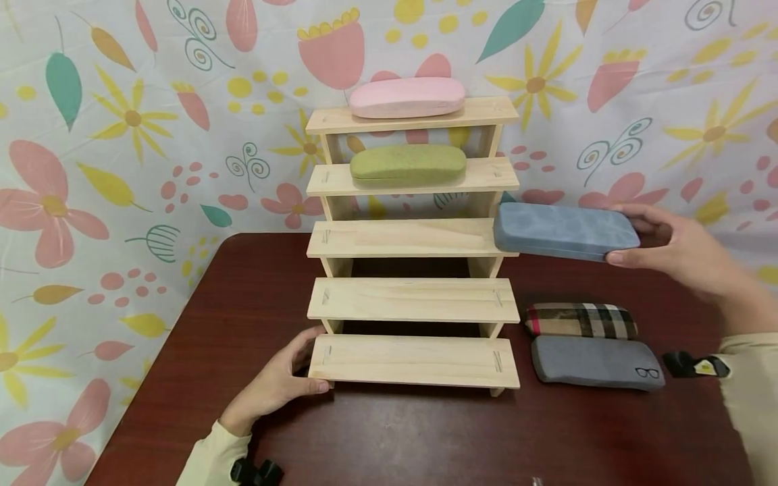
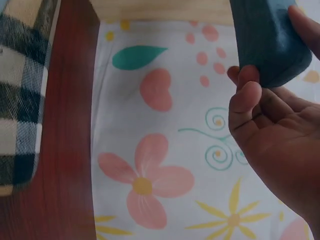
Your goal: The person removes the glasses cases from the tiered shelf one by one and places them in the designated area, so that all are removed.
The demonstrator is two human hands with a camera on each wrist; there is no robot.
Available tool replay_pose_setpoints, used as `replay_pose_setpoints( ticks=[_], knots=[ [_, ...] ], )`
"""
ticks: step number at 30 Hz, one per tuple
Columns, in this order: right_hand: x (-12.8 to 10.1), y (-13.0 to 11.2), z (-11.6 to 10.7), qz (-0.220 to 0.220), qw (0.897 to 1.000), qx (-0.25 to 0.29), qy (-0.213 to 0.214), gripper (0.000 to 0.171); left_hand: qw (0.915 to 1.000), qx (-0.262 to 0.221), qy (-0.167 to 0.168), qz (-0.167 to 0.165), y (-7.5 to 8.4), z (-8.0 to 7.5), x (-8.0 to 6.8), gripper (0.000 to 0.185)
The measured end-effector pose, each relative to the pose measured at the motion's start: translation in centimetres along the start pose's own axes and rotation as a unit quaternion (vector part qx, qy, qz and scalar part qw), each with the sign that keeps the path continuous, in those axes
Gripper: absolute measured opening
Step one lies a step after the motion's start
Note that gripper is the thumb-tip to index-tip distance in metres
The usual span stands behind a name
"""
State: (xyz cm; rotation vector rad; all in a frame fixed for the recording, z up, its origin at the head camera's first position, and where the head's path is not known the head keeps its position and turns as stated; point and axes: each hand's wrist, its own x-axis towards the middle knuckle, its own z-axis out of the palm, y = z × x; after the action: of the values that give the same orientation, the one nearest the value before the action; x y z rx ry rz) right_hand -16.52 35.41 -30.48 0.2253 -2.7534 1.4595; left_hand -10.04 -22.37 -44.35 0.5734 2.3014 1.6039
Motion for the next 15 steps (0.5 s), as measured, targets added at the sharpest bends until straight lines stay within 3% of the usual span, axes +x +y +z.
replay_pose_setpoints(
  ticks=[8, 15],
  knots=[
    [0.0, 0.8, -0.9, 0.004, 1.000, -0.012, -0.017, 0.070, 1.0000, -0.006, 0.000, 0.000, 0.0, 0.0, 0.0, 0.080],
    [-0.1, 3.7, -1.5, 0.015, 0.999, -0.043, 0.001, 0.068, 1.0000, -0.006, 0.000, -0.001, -0.1, 0.0, 0.0, 0.080]
  ],
)
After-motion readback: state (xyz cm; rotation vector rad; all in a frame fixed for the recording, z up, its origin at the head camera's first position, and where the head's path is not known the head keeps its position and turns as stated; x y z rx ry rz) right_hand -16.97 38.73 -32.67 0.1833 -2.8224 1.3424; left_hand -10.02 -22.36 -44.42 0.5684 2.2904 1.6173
